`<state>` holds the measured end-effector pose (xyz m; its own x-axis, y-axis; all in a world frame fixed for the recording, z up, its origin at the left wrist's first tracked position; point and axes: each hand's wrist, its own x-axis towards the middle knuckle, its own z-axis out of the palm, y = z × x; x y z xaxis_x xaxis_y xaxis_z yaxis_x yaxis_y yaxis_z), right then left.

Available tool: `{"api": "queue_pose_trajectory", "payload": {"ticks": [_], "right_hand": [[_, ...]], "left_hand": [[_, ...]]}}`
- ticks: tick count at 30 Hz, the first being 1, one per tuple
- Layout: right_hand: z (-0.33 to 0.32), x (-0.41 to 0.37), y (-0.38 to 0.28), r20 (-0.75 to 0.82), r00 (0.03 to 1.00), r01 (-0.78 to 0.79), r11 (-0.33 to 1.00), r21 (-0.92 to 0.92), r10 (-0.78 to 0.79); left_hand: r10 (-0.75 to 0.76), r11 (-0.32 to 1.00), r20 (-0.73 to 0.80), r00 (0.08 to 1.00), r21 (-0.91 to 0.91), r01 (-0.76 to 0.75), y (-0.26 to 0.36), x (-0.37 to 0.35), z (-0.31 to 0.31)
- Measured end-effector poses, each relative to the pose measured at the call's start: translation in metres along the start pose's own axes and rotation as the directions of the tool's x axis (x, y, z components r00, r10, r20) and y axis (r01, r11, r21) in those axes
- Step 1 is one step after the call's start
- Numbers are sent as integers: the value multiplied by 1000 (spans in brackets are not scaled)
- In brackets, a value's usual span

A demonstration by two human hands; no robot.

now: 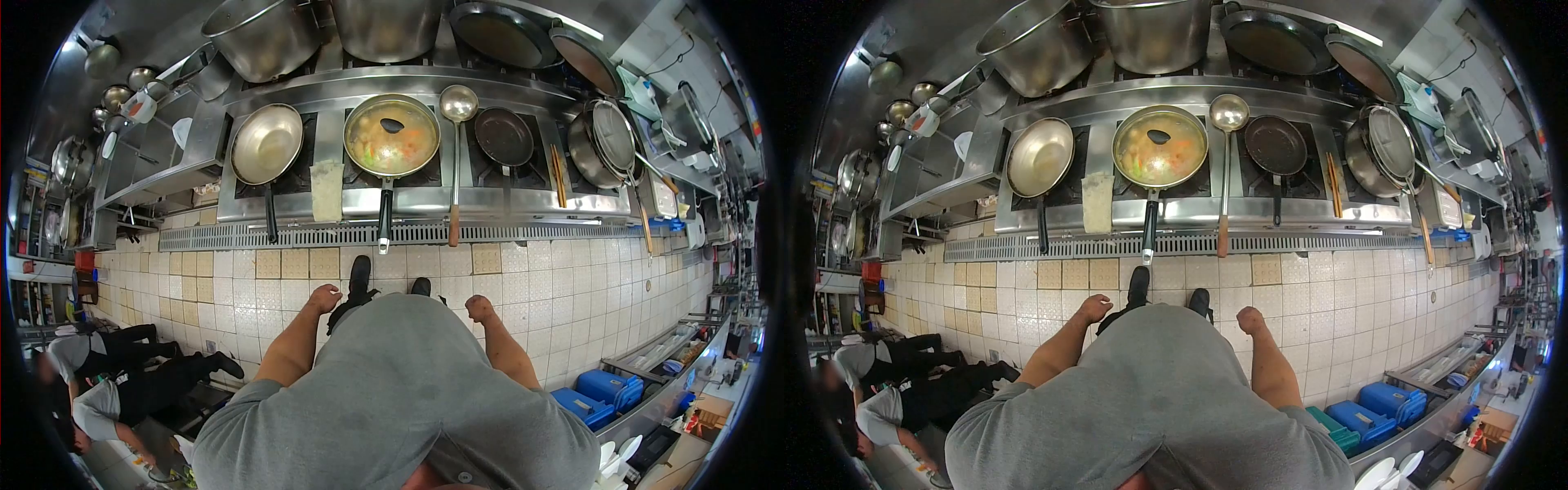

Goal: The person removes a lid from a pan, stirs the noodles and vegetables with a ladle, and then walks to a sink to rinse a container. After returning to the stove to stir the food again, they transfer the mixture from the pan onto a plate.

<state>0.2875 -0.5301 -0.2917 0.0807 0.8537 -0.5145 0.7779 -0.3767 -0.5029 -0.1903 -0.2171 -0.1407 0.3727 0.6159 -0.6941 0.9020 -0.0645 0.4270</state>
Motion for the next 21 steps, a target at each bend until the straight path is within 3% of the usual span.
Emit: {"api": "queue_pose_trajectory", "payload": {"ticks": [2, 9, 11, 12, 14, 15, 17, 21], "right_hand": [[4, 1, 3, -10, 997, -73, 987, 141, 76], [12, 4, 12, -50, 998, -33, 984, 173, 42], [4, 1, 0, -50, 988, -127, 964, 235, 143], [-8, -3, -14, -53, 988, -129, 963, 236, 145], [-35, -9, -42, 129, 952, -284, 959, 20, 279], [-34, -7, -38, 125, 952, -284, 959, 21, 279], [-18, -4, -20, -31, 988, -144, 972, 186, 152], [-21, -7, -18, -58, 993, -95, 981, 170, 106]], "left_hand": [[-4, 1000, 4, 1000, 2, 4, 0, 0, 0], [-24, 999, 19, 1000, -34, 25, 2, 0, -1], [-6, 1000, 7, 1000, -16, 6, 2, 0, -2], [11, 1000, -5, 1000, 1, -11, 3, 0, -2], [16, 1000, -12, 1000, 9, -16, -1, 1, -1], [19, 1000, -20, 1000, 16, -19, -2, 4, 0], [34, 999, -26, 999, 22, -33, -4, 3, 1], [25, 1000, -31, 999, 0, -25, -4, 5, -2]]}}
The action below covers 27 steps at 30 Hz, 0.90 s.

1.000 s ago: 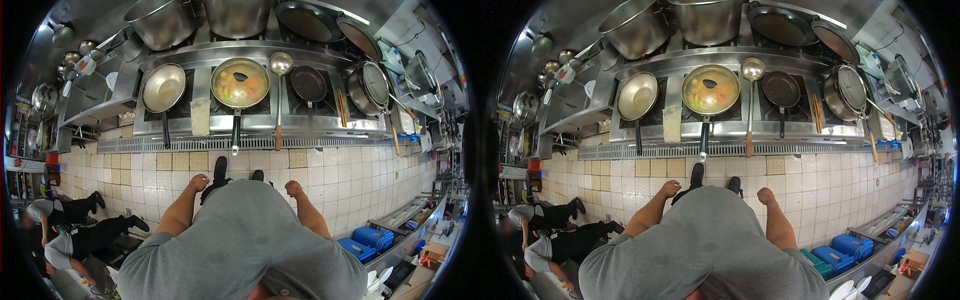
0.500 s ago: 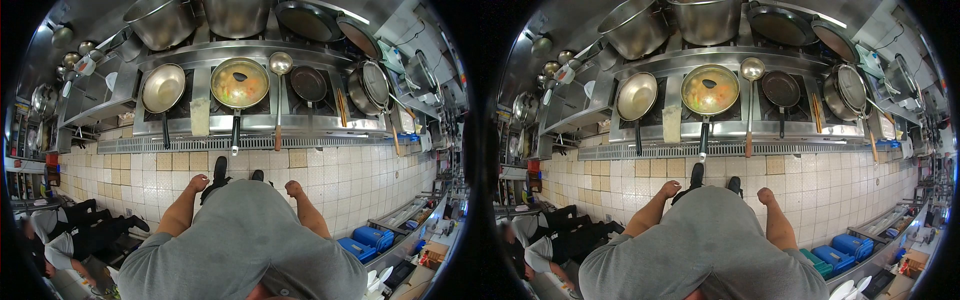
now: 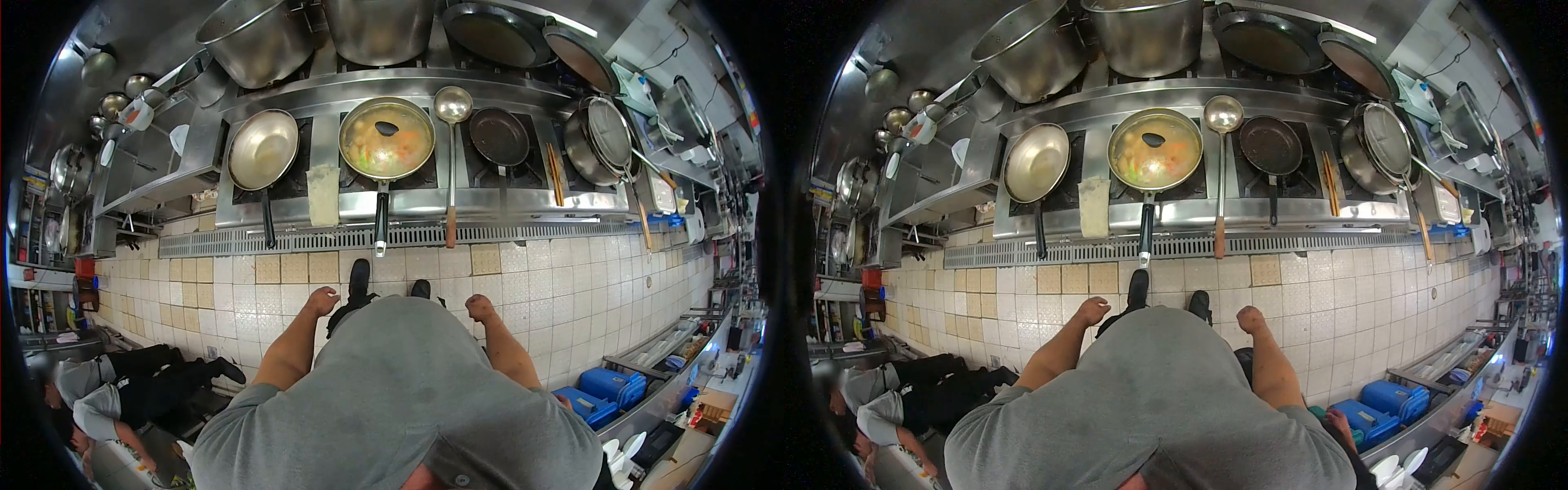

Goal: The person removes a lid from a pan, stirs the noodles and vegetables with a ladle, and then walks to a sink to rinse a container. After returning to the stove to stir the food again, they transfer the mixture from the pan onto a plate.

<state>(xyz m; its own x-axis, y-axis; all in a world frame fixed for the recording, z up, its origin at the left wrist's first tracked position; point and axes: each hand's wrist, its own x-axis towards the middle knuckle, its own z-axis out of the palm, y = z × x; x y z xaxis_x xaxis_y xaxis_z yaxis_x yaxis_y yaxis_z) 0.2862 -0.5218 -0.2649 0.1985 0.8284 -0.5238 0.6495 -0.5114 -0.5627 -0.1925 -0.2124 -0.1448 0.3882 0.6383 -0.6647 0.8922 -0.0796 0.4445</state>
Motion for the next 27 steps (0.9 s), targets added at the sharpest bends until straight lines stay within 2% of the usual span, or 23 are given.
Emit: {"api": "queue_pose_trajectory", "payload": {"ticks": [3, 5, 9, 11, 15, 17, 18, 20, 22, 27], "right_hand": [[1, -5, -3, -89, 995, 52, 996, 68, -46], [-3, -2, -8, -47, 990, -126, 979, 160, 135], [0, -3, -5, -54, 996, -69, 987, 143, 78], [-7, -11, -19, -57, 998, 7, 995, -102, -13], [-14, -9, -23, 19, 1000, 4, 977, -214, 0], [-26, -17, -36, 90, 981, 195, 849, -492, -173], [-23, -16, -34, 88, 981, 194, 849, -491, -173], [-10, -9, -22, 5, 1000, 15, 983, -182, -15], [-7, -5, -17, 14, 1000, 7, 983, -183, -4], [3, 7, -6, 47, 998, -16, 971, -238, 28]], "left_hand": [[-81, 994, 60, 995, -68, 85, 8, -5, -7], [-45, 999, 29, 999, -25, 46, 3, -4, -4], [1, 1000, 11, 1000, -1, -1, 4, -5, -1], [-13, 1000, 19, 1000, -2, 13, 13, -11, -5], [-13, 1000, -2, 1000, -2, 13, 13, -13, -6], [-30, 1000, 2, 1000, -7, 30, 13, -13, -6], [-48, 999, 6, 999, -16, 48, 13, -13, -7], [-23, 1000, 0, 1000, 0, 23, 7, -8, -4], [2, 1000, -7, 1000, 14, -2, 6, -7, -4], [-54, 998, 34, 998, -40, 56, 15, -13, -8]]}}
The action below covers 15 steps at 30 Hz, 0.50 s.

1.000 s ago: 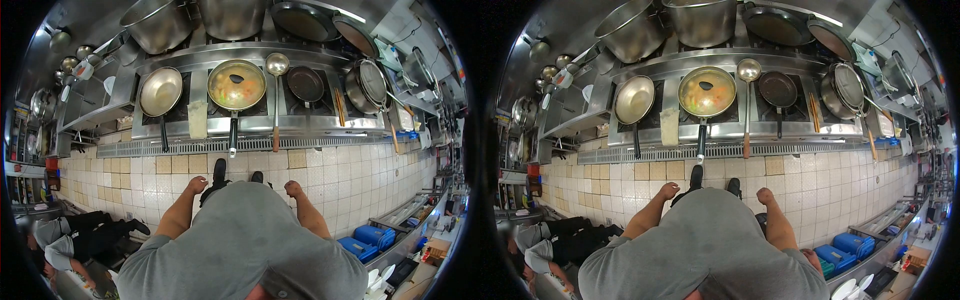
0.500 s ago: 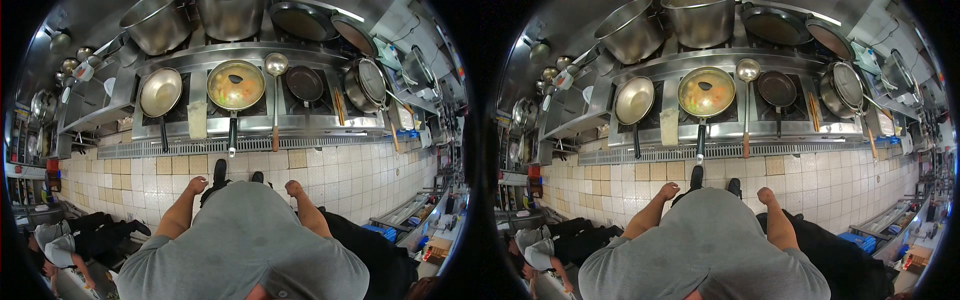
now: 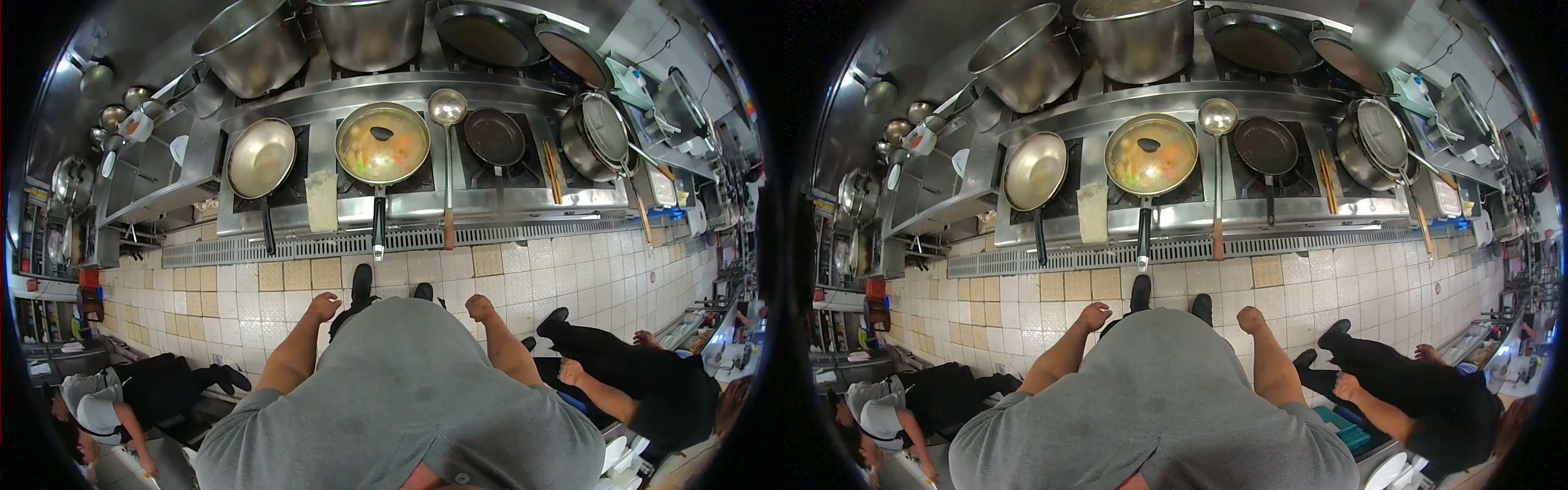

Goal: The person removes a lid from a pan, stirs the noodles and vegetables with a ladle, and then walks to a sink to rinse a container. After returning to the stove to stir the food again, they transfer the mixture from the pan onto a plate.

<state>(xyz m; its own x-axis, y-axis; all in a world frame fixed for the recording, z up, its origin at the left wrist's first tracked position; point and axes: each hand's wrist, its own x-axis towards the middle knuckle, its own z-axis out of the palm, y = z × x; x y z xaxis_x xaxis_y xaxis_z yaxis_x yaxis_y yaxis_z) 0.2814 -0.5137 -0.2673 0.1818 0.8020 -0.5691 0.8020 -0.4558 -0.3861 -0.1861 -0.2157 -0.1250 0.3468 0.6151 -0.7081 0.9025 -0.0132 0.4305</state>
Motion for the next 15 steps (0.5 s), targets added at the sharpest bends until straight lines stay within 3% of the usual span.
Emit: {"api": "queue_pose_trajectory", "payload": {"ticks": [3, 5, 6, 8, 9, 10, 11, 12, 13, 14, 15], "right_hand": [[-11, -3, -9, 44, 998, 52, 998, -34, -51], [-39, -13, -31, 165, 984, 111, 957, -269, -68], [-41, -11, -27, 150, 986, 104, 957, -270, -65], [13, 10, 21, -118, 899, 320, 817, -479, -422], [42, 25, 41, -169, 955, 195, 945, -264, -245], [19, 9, 25, -163, 944, 228, 923, -309, -287], [-2, -7, 9, -169, 937, 233, 908, -349, -306], [32, 9, 28, -312, 941, 103, 989, -104, -131], [56, 17, 41, -356, 932, -29, 995, 94, 60], [0, -24, 6, -263, 962, -62, 996, 63, 76], [-24, -41, -13, -144, 957, -229, 961, 152, 251]], "left_hand": [[47, 998, -22, 999, 32, -46, -12, 11, 7], [38, 999, -30, 999, 26, -37, -8, 6, 6], [25, 1000, -37, 999, 18, -24, -4, 4, 4], [55, 996, -2, 998, 66, -55, -8, 10, 4], [161, 975, -16, 987, 160, -157, -25, 25, 11], [184, 962, 31, 982, 202, -186, -34, 39, 14], [205, 858, 153, 967, 447, -253, -35, 50, 16], [129, 840, 201, 971, 499, -215, -35, 61, 19], [182, 800, 244, 953, 527, -288, -29, 67, 18], [226, 873, 184, 957, 397, -283, -2, 50, 13], [311, 870, 244, 919, 315, -379, -5, 56, 10]]}}
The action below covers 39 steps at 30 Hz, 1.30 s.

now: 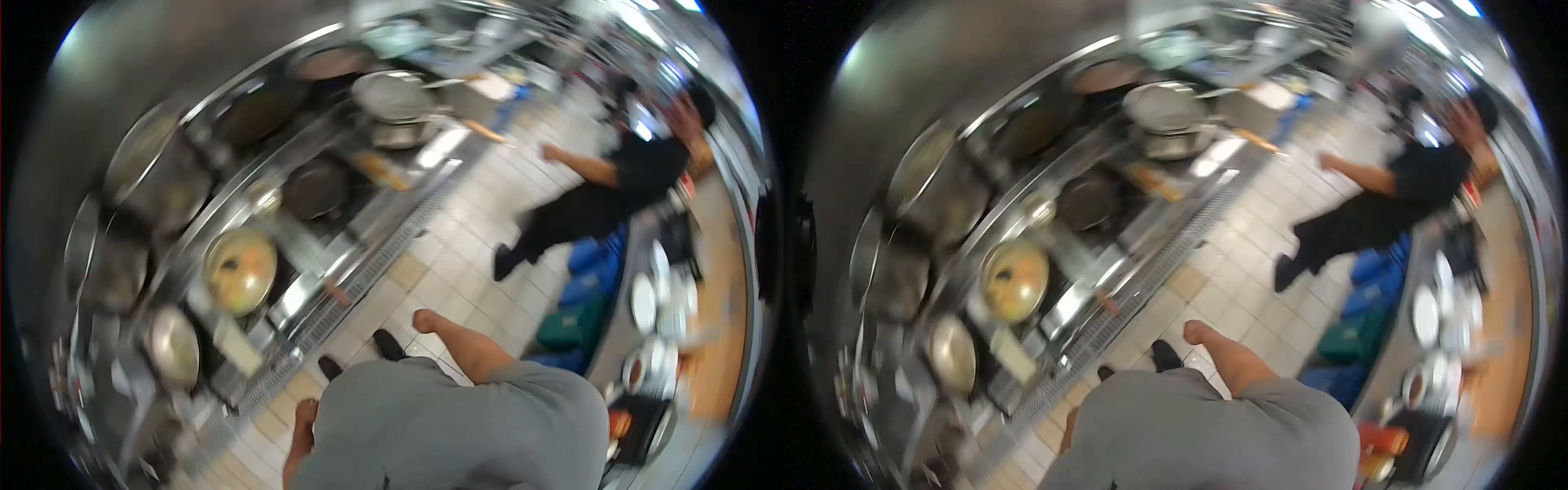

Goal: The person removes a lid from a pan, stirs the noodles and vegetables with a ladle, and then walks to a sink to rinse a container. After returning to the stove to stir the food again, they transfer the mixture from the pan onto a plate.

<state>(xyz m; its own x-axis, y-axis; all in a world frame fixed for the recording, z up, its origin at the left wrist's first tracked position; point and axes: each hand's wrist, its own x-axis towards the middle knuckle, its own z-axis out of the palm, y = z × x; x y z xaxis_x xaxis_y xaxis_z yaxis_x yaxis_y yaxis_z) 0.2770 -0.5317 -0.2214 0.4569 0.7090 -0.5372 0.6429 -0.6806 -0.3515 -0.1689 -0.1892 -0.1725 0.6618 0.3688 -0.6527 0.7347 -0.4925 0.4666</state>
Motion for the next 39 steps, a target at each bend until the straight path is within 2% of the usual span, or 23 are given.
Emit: {"api": "queue_pose_trajectory", "payload": {"ticks": [1, 3, 5, 7, 8, 11, 13, 17, 20, 22, 23, 24, 25, 27, 30, 32, 33, 34, 35, 36, 37, 38, 39], "right_hand": [[-12, -15, -2, 118, 981, -161, 985, 54, 154], [-13, -40, 10, 103, 966, -248, 960, 130, 235], [4, -50, 23, 127, 959, -275, 946, 171, 255], [32, -68, 33, -22, 936, -339, 917, 208, 351], [19, -82, 28, 149, 904, -424, 881, 208, 400], [42, -108, 24, 144, 869, -495, 833, 247, 474], [58, -116, 15, 159, 858, -514, 810, 281, 489], [108, -106, 0, 134, 862, -505, 810, 299, 488], [105, -88, -14, 199, 929, -337, 935, 109, 311], [60, -98, -41, 61, 989, -144, 982, 126, 137], [130, -57, 6, -212, 965, 167, 985, 43, -155], [120, -50, 5, -254, 932, 260, 965, -33, -260], [88, -55, -13, -184, 975, 130, 991, 0, -128], [62, -57, -25, -130, 985, -38, 868, 495, 117], [82, -30, 6, -95, 995, 33, 901, 432, 9], [54, -38, 3, 115, 967, -255, 857, 449, 227], [58, -34, 18, 132, 968, -252, 865, 434, 215], [71, -23, 41, 59, 990, 127, 992, -2, -127], [76, -13, 56, 135, 879, 468, 772, -431, -458], [68, -8, 58, 138, 872, 479, 764, -431, -469], [59, -10, 51, 142, 980, 163, 971, -176, -139], [51, -16, 41, 248, 949, -219, 973, 75, 195], [40, -21, 37, 258, 949, -208, 975, 80, 182]], "left_hand": [[135, 990, -81, 988, 62, -130, -71, 59, 46], [-69, 987, -42, 997, -151, 62, -53, 72, 33], [-37, 995, -51, 998, -92, 32, -29, 82, 13], [-11, 999, -62, 998, -54, 8, -31, 98, 4], [-1, 995, -28, 1000, -100, -2, -36, 118, 1], [19, 984, 14, 1000, -179, -17, -38, 143, -14], [134, 919, -84, 987, -363, -155, -42, 166, -24], [55, 995, -85, 995, -79, -62, -6, 127, -64], [181, 955, -8, 983, 241, -174, 37, 89, -97], [204, 944, -30, 978, 270, -189, 33, 73, -101], [180, 962, -64, 982, 222, -162, 25, 69, -102], [26, 969, 13, 1000, 244, -28, 12, 77, -101], [292, 755, 118, 949, 581, -304, -35, 102, -86], [74, 940, -5, 997, 334, -68, 37, 41, -117], [-84, 992, -147, 986, 80, 96, 33, 27, -105], [-175, 983, -162, 971, -77, 164, 36, 20, -86], [-164, 983, -172, 971, -111, 146, 42, 11, -78], [-152, 982, -183, 971, -140, 127, 46, 3, -69], [-166, 979, -185, 969, -152, 139, 52, -3, -56], [-184, 971, -165, 969, -186, 152, 57, -8, -42], [-204, 962, -143, 968, -212, 171, 56, -16, -30], [-206, 960, -146, 968, -222, 171, 49, -20, -11], [-221, 958, -147, 964, -220, 186, 47, -33, 3]]}}
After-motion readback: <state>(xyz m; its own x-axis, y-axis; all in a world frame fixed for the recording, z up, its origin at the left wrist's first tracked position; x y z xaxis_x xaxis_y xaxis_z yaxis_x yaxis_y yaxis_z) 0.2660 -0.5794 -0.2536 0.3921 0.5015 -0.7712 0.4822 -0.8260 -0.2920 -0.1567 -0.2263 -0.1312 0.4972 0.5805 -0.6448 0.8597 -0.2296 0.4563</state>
